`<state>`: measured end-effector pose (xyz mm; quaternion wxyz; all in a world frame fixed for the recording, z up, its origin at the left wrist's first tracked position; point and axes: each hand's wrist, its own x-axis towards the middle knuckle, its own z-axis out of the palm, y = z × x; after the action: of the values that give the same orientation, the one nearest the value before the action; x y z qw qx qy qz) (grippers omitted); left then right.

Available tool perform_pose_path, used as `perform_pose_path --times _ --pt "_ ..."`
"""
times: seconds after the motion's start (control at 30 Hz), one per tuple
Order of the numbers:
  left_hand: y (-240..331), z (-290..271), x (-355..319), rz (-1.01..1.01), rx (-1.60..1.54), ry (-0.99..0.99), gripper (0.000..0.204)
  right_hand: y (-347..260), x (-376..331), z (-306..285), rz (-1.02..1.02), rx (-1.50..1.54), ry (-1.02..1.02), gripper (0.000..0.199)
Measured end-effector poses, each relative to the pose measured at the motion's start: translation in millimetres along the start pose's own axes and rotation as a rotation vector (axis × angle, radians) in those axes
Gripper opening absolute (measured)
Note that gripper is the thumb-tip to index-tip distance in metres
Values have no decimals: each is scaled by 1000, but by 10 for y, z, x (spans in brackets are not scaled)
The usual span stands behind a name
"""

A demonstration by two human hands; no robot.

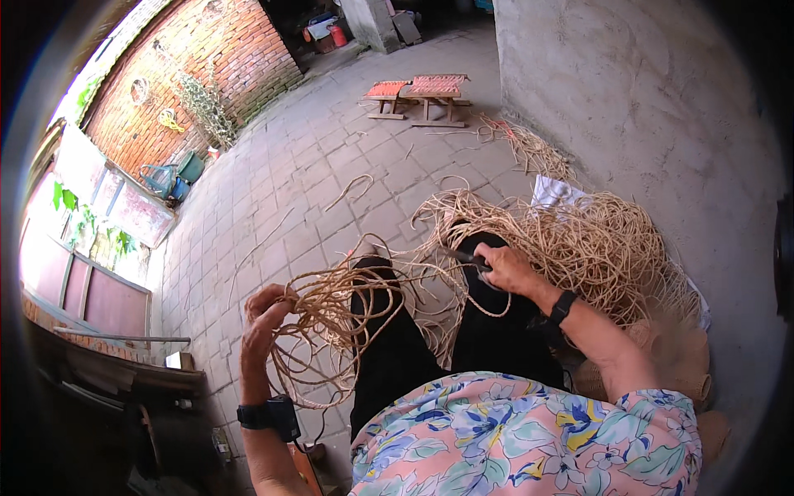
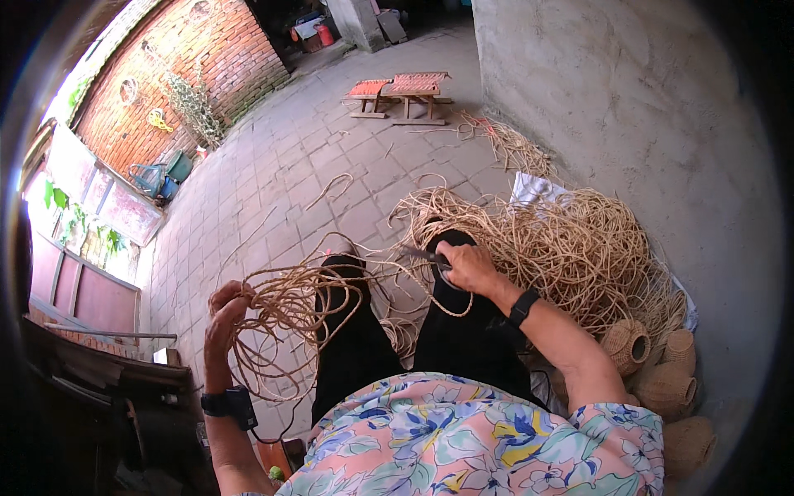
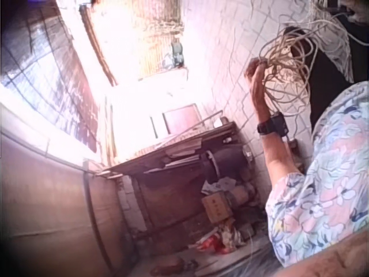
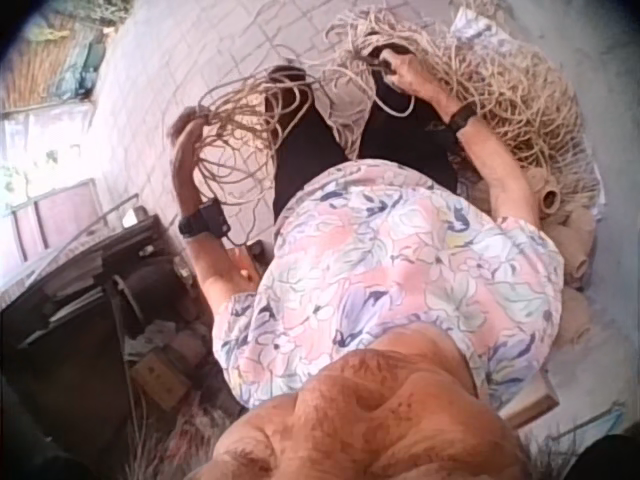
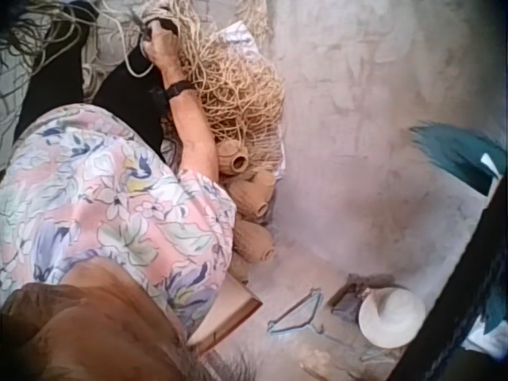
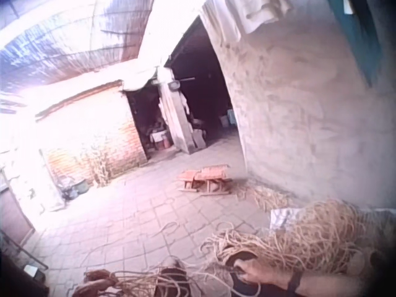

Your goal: Sorting and preparing bundles of bamboo or straw strands for weaving or manufacturing.

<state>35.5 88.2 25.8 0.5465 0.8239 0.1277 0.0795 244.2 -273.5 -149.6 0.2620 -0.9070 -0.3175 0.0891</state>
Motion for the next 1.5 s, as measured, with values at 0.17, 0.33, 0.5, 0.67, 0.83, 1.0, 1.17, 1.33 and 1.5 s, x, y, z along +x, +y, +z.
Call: perform_pose_path --times 0.17,0.33,0.5,0.67,0.83,1.0,1.17,1.33,1.5 --pt "-242 -389 -127 -58 -160 127 16 214 -137 -109 55 125 362 30" --pt "-923 -1088 -211 351 180 395 8 956 -203 -729 296 -87 605 33" --pt "-626 -1065 -267 -32 -502 487 9 1479 -533 -1204 419 -161 692 35" --pt "-881 -1396 -414 50 -499 609 12 1908 -828 -1206 414 -17 722 29" --pt "-1162 -1588 -514 32 -598 644 16 2378 -1064 -1061 648 274 692 22" --pt "-1282 -1513 -543 81 -356 723 16 2695 -1392 -876 743 408 653 14" --pt "-1128 -1372 -498 -132 -504 432 5 2870 -1812 -879 775 463 534 6" --pt "-1059 -1143 -660 -176 -143 323 10 2729 -2123 -874 1024 390 504 5" --pt "-1589 -1578 -695 -581 306 -194 17 2650 -2126 -816 1100 419 212 7"
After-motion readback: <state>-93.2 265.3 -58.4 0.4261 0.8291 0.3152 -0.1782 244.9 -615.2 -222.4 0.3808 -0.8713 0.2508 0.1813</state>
